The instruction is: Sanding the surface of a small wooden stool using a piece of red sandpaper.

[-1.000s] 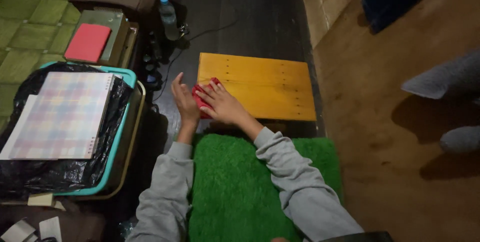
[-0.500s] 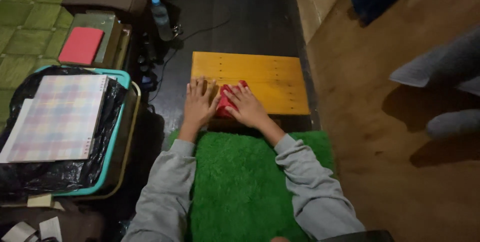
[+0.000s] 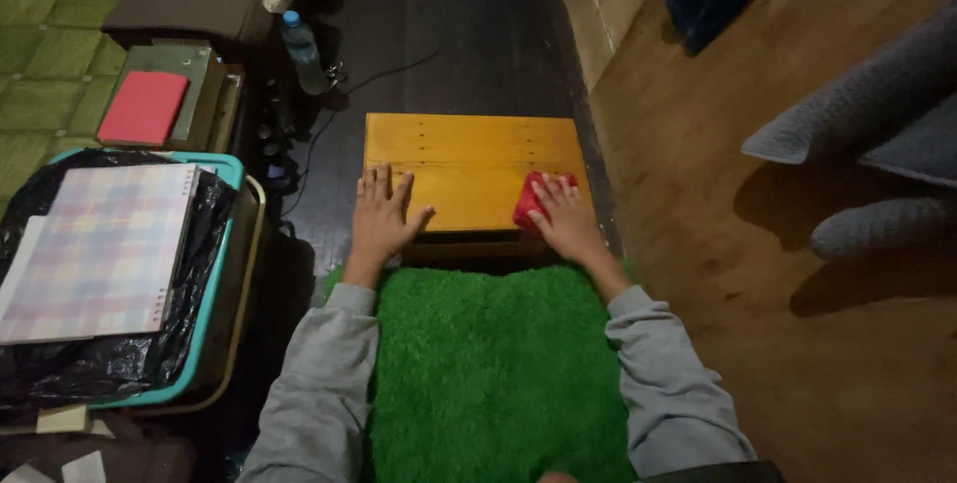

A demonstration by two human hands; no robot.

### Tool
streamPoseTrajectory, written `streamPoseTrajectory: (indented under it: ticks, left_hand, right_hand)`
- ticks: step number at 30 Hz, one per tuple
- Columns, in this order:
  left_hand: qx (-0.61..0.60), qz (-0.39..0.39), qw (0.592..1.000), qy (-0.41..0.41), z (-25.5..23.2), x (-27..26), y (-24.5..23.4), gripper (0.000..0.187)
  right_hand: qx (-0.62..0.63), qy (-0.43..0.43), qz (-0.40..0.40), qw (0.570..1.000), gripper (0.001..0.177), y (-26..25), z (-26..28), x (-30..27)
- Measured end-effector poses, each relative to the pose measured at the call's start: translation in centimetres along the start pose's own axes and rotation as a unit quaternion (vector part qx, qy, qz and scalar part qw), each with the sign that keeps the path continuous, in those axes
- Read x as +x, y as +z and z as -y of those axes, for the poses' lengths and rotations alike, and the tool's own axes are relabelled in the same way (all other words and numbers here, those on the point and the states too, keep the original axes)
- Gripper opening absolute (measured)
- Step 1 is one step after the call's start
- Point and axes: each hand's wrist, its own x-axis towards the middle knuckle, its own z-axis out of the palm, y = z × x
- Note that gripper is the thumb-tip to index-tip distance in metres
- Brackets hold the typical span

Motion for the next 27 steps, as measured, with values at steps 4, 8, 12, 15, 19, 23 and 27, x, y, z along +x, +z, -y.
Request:
streamPoseTrajectory:
  ticks: [4, 8, 12, 15, 19, 23, 27]
  left_hand:
    - [0.008, -0.015, 1.000, 0.008, 0.2, -0.1, 0.4, 0.078]
    - [0.023, -0.003, 1.000, 0.008, 0.2, 0.0, 0.4, 0.078]
    - [0.020, -0.014, 0.999, 0.036, 1.1, 0.0, 1.6, 0.079]
    - [0.029, 0.004, 0.999, 0.018, 0.9, -0.1, 1.4, 0.079]
    - [0.017, 0.022, 1.000, 0.004, 0.6, 0.0, 0.9, 0.081]
    - [0.022, 0.030, 0.999, 0.007, 0.9, 0.2, 1.5, 0.081]
    - [0.034, 0.021, 0.999, 0.020, 1.2, 0.0, 1.7, 0.081]
  right_hand:
    - [-0.020, 0.035, 0.005, 0.999, 0.065, -0.2, -2.5, -1.5]
    - [0.000, 0.043, -0.012, 0.999, 0.065, 0.2, -3.3, -1.7]
    - [0.004, 0.049, -0.028, 0.998, 0.066, 0.9, -3.9, -0.9]
    - [0.018, 0.082, -0.010, 0.996, 0.065, 1.3, -4.6, 0.1]
    - [0.018, 0.079, -0.013, 0.997, 0.066, 2.0, -5.6, 1.8]
    - [0.007, 0.092, -0.015, 0.996, 0.066, 3.5, -7.0, 3.4]
    - [0.022, 0.099, -0.028, 0.994, 0.065, 3.1, -6.8, 5.1]
